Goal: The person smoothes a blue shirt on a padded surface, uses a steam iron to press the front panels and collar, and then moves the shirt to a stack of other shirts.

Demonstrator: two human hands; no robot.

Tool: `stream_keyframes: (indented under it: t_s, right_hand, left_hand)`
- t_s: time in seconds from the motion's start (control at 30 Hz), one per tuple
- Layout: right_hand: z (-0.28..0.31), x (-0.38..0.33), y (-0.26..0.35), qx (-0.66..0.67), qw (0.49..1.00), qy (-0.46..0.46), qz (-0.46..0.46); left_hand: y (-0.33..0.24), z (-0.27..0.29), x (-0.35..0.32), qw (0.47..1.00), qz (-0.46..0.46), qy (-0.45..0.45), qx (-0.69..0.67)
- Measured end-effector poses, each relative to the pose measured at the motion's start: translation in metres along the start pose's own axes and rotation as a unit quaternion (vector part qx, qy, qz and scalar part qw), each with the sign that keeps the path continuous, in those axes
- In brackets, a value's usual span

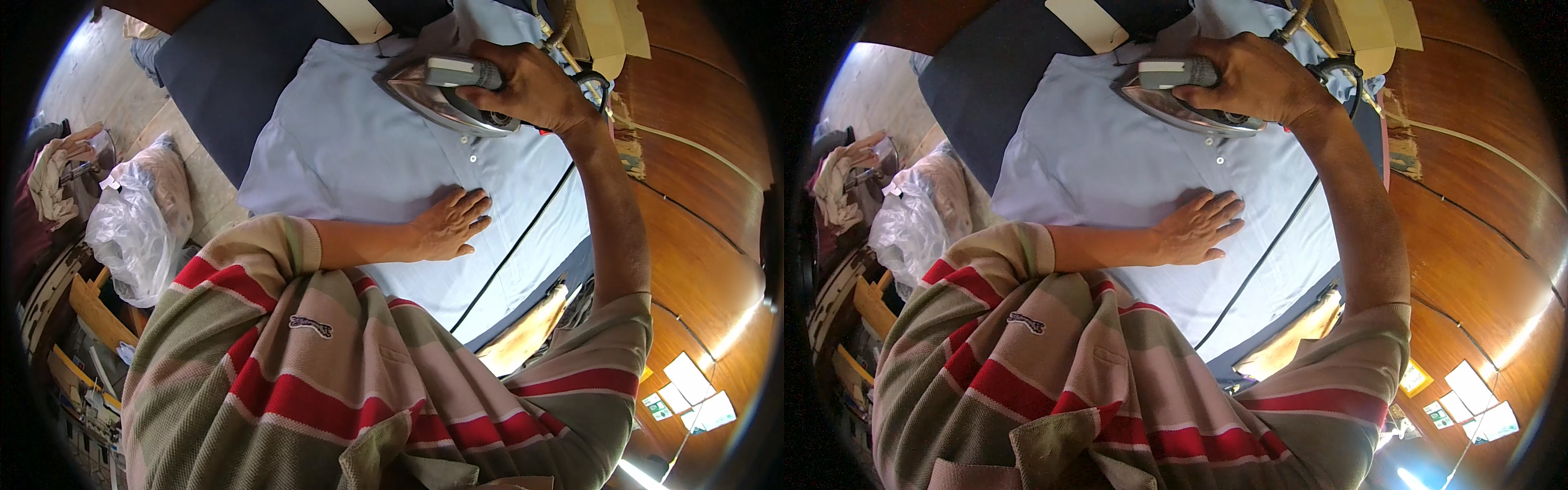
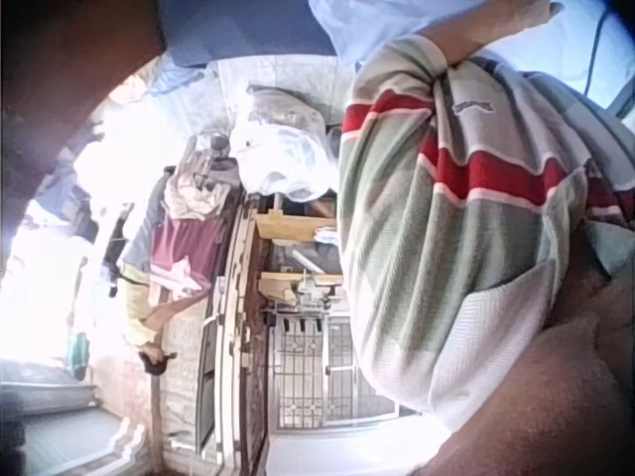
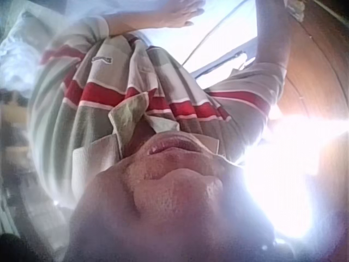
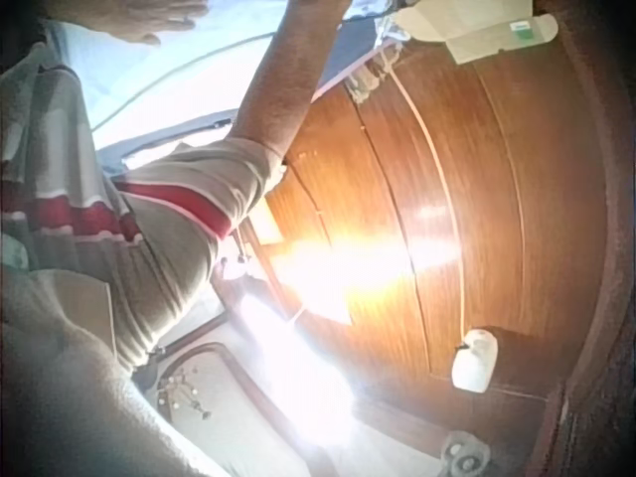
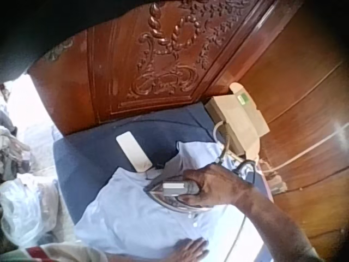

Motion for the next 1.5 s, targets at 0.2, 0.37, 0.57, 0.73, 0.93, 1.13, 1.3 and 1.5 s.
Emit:
stream_keyframes:
  t_s: [0.2,0.37,0.57,0.73,0.93,1.13,1.3,1.5]
  right_hand:
    - [-0.018,0.010,0.009,-0.016,0.999,0.039,0.002]
    - [-0.016,-0.001,0.022,-0.022,0.998,-0.035,0.043]
    - [0.022,-0.099,0.030,0.056,0.968,-0.229,-0.080]
    - [-0.010,-0.264,0.058,0.145,0.868,-0.384,-0.279]
    - [-0.121,-0.438,0.059,0.239,0.746,-0.424,-0.455]
    - [-0.206,-0.594,-0.003,0.110,0.694,-0.393,-0.594]
    - [-0.270,-0.731,-0.068,0.028,0.586,-0.465,-0.663]
    - [-0.222,-0.610,-0.037,-0.261,0.648,-0.413,-0.584]
  left_hand:
    - [-0.001,-0.003,-0.004,1.000,-0.007,0.012,-0.008]
    - [-0.011,-0.007,-0.014,0.999,-0.035,-0.020,-0.032]
    - [-0.020,0.032,-0.050,0.956,-0.286,0.024,-0.066]
    - [0.011,0.062,-0.075,0.968,-0.240,0.062,-0.022]
    - [0.029,0.073,-0.124,0.998,-0.059,-0.007,-0.002]
    - [-0.028,0.053,-0.134,0.998,-0.035,-0.015,-0.040]
    - [-0.062,0.037,-0.129,0.997,-0.075,0.001,-0.035]
    - [-0.007,0.061,-0.171,0.968,0.164,-0.134,0.134]
Point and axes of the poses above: each hand's wrist, its own x-axis towards the middle knuckle, its own z-axis out of the back of the hand, y = z × x, the point moved 6 cm from there along x, towards the middle knuckle, and after that the axes turned 11 degrees about x, right-handed, at the moved point
